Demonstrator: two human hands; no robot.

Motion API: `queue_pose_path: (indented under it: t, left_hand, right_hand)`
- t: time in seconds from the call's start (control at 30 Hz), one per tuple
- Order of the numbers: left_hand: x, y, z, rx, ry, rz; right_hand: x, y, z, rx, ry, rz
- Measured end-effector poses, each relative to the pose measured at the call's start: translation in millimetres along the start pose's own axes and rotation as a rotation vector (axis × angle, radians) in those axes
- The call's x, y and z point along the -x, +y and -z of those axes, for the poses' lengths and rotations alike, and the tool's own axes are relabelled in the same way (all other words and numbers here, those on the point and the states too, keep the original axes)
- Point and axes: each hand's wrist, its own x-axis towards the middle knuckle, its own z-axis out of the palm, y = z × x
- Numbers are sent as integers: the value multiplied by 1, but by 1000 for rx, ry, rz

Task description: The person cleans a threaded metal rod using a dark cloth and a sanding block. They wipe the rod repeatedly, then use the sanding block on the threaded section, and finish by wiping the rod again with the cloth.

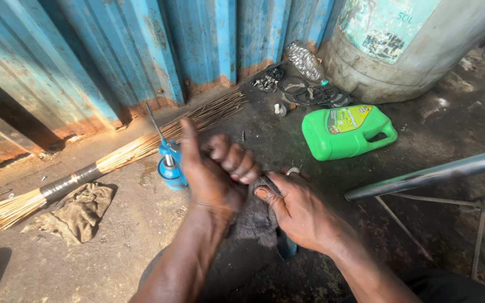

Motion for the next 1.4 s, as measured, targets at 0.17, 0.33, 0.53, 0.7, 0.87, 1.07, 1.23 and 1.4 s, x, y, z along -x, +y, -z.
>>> queue_pose_path:
  t: [0.17,0.33,0.53,0.7,0.87,1.07,1.23,1.4]
  left_hand:
    - [-12,83,33,91,116,-317]
    - [-10,94,45,48,93,-371]
    - [3,4,-4,21,39,12]
    - [-8,62,22,35,43,-179]
    - [-11,113,49,146,-269,-299]
    - [-16,51,33,-187,-333,-341]
    - [-11,-40,13,-586,-40,-24]
    - [-21,-27,18,-574,-85,24]
  right_hand:
    - [0,51,23,-3,-120,-36]
    - [3,44,28,-37,-104,-58]
    - [4,6,15,-230,-30,39]
    - [9,52,34,-285,-343,-162]
    - [17,97,20,-321,-310,215]
    - [3,72,-6,-822,59,-44]
    - [-5,55,-23,-976,215,-150]
    - [-7,71,0,-828,251,-307]
